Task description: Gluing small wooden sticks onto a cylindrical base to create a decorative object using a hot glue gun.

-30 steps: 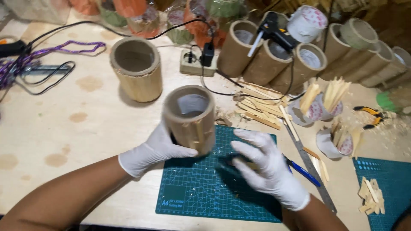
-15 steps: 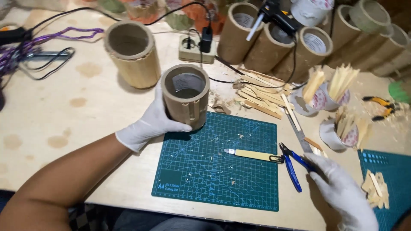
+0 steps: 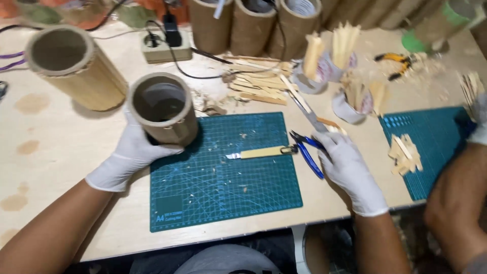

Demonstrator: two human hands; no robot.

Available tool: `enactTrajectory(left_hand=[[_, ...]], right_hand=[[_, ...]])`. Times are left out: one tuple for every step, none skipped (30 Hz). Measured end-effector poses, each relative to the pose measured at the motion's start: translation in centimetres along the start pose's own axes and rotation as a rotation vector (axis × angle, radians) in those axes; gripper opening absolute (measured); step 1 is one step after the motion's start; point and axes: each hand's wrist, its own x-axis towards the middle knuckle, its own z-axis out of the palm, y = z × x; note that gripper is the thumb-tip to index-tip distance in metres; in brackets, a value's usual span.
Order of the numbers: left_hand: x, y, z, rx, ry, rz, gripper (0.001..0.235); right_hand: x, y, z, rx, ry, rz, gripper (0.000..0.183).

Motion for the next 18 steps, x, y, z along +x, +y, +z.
enactTrajectory(left_hand=[[0.0,-1.2,-0.3,-0.034,0.000,0.041,0.130],[-0.4,-1.8,-0.2,-0.037,-0.015,0.048,0.130],[-0.8,-2.4,-0.1,-0.144,-0.036,0.263,0.128],[-1.2,-3.1,0.0,-0.253,-0.053,0.477,0.127],[-1.5,-1.9,-0.2,-0.264,-0.068,0.479,0.127],[-1.8,-0.7,-0.3,-0.152,0.061,0.523,0.105],[-1.8,0.5,-0.4,-0.047,0.184,0.565,0.084],[-2.6,-0.1,-0.9,-0.065,0.163,0.571,0.084],[-3.2,-0.8,-1.6,0.044,0.181,0.581,0.077],[-3.8,-1.5,-2.3,0.153,0.199,0.590,0.074],[-4.5,-2.0,-2.3,0.139,0.191,0.602,0.074],[-5.2,-2.6,-2.4,0.131,0.183,0.631,0.076],[-6.1,-3.2,-2.7,0.129,0.185,0.658,0.079],[-6.7,-3.7,-2.4,0.120,0.185,0.668,0.079],[-7.3,-4.2,-2.3,0.125,0.190,0.703,0.084],[-8.0,-4.8,-2.3,0.129,0.195,0.737,0.090],[-9.0,-4.8,-1.9,0.129,0.201,0.743,0.090],[-10.0,-4.9,-1.6,0.137,0.210,0.773,0.098]], right_hand=[[0.2,-0.3,-0.3,0.021,0.058,-0.053,0.044],[-0.3,-1.1,-0.2,0.020,0.064,-0.037,0.044],[-0.7,-1.9,-0.1,0.096,0.150,-0.138,0.041],[-1.1,-2.7,-0.1,0.169,0.237,-0.240,0.040],[-0.8,-4.3,-0.2,0.164,0.239,-0.223,0.040],[-0.5,-5.8,-0.4,0.211,0.120,-0.263,0.044],[-0.3,-7.2,-0.6,0.256,0.003,-0.293,0.048],[0.4,-7.1,1.6,0.250,0.008,-0.266,0.048],[1.4,-6.8,3.6,0.139,-0.040,-0.367,0.063],[2.4,-6.4,5.6,0.027,-0.092,-0.466,0.084],[2.2,-6.6,5.6,0.017,-0.085,-0.449,0.084],[2.1,-6.7,5.5,-0.023,-0.021,-0.501,0.079],[2.3,-7.0,5.5,-0.065,0.042,-0.563,0.074],[2.0,-8.7,1.1,-0.076,0.047,-0.557,0.074],[1.8,-10.6,-3.2,0.111,-0.181,-0.173,0.066],[1.6,-12.6,-7.5,0.297,-0.408,0.213,0.063],[0.6,-9.9,-8.2,0.291,-0.402,0.209,0.063],[-0.3,-7.3,-8.9,0.359,-0.064,0.029,0.046]])
